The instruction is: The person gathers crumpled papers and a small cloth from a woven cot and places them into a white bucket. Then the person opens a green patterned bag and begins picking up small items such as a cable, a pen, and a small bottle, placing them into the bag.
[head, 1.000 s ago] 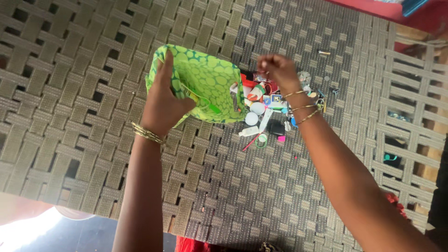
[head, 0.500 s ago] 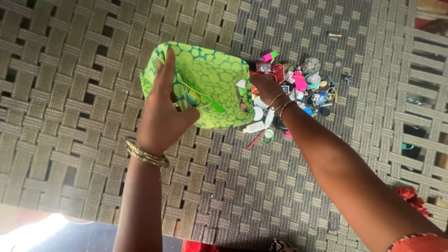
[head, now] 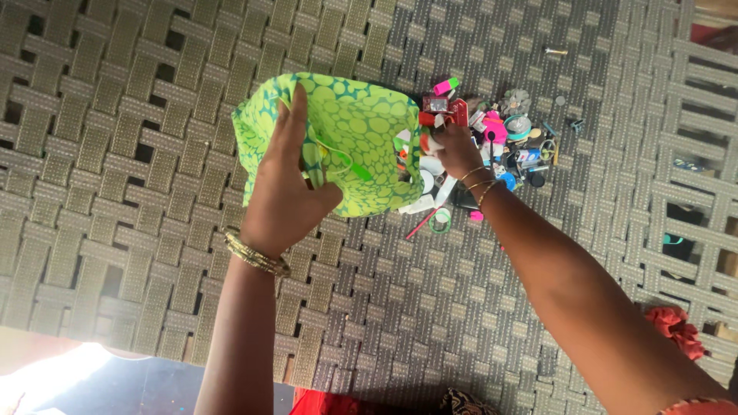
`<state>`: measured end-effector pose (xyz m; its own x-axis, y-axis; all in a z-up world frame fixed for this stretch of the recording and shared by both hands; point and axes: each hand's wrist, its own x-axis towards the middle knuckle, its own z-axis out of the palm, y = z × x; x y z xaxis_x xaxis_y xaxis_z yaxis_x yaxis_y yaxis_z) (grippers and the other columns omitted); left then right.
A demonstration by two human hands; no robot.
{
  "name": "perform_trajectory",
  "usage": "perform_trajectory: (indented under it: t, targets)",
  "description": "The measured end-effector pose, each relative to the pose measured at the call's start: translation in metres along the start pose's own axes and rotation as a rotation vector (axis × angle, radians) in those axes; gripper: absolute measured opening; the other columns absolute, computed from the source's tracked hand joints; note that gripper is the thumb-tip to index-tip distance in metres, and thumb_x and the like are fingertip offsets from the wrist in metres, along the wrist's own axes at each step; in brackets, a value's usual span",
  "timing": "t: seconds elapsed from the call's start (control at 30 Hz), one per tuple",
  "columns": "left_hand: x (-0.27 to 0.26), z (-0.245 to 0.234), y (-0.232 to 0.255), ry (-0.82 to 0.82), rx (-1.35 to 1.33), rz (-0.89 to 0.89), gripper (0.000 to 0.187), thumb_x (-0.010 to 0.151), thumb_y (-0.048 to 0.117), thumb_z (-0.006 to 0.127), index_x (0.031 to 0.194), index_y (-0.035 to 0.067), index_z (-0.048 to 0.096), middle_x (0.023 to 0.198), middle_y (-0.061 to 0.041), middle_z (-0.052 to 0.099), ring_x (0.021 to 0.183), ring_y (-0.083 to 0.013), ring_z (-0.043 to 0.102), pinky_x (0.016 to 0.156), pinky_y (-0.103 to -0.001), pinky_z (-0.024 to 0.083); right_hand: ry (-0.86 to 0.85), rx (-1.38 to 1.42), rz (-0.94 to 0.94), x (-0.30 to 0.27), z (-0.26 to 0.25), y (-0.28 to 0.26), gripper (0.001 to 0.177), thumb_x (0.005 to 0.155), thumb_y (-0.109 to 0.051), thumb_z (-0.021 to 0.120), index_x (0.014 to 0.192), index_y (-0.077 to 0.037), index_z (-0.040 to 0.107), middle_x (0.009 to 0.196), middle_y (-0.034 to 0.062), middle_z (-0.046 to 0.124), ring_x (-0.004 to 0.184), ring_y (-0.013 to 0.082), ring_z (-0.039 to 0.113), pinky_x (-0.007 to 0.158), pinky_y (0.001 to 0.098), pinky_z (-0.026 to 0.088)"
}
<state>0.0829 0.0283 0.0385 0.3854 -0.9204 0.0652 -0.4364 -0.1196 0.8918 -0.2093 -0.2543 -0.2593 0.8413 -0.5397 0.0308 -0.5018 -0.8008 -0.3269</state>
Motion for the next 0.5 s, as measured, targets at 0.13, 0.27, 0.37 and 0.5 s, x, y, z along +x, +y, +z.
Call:
perform_trajectory:
  t: [0.13, 0.27, 0.37, 0.5]
  targets:
    - [0.006, 0.008, -0.001, -0.011, 0.013, -0.009, 0.112, 0.069, 0.000, 0.074, 0.164, 0.005, 0.015, 0.164, -0.033, 0.031, 0.158, -0.0444, 0.016, 0.121, -0.044, 0.036, 0.064, 0.329, 0.206, -0.001, -0.012, 0.007, 0.031, 0.083, -0.013, 0.081, 0.112, -0.004, 0.071, 0.099, 0.0122, 0.066, 0.090, 0.0283, 0.066, 0.079, 0.0394, 0.053]
    - [0.014, 0.017, -0.006, -0.021, 0.010, 0.016, 0.114, 0.068, 0.003, 0.076, 0.163, 0.004, 0.013, 0.162, -0.034, 0.033, 0.157, -0.0449, 0.016, 0.120, -0.043, 0.036, -0.020, 1.067, 0.516, 0.004, -0.048, -0.012, 0.025, 0.097, -0.014, 0.070, 0.121, -0.006, 0.072, 0.111, 0.0037, 0.075, 0.092, 0.0116, 0.068, 0.068, 0.0273, 0.056]
    - [0.017, 0.025, -0.009, 0.012, -0.001, 0.027, 0.114, 0.068, 0.002, 0.078, 0.164, 0.005, 0.017, 0.162, -0.036, 0.032, 0.158, -0.0439, 0.019, 0.122, -0.042, 0.036, 0.041, 1.243, 0.468, 0.003, -0.097, -0.049, 0.030, 0.100, -0.008, 0.067, 0.130, -0.006, 0.067, 0.113, 0.0028, 0.072, 0.093, 0.0081, 0.069, 0.071, 0.0236, 0.061]
    - [0.024, 0.035, -0.012, 0.002, 0.003, -0.026, 0.118, 0.063, 0.004, 0.079, 0.163, 0.006, 0.016, 0.161, -0.036, 0.031, 0.155, -0.0435, 0.022, 0.119, -0.041, 0.036, 0.062, 1.445, 0.410, 0.002, -0.169, -0.105, 0.036, 0.098, -0.006, 0.067, 0.133, -0.007, 0.063, 0.118, 0.0037, 0.073, 0.100, 0.0117, 0.071, 0.075, 0.0262, 0.063]
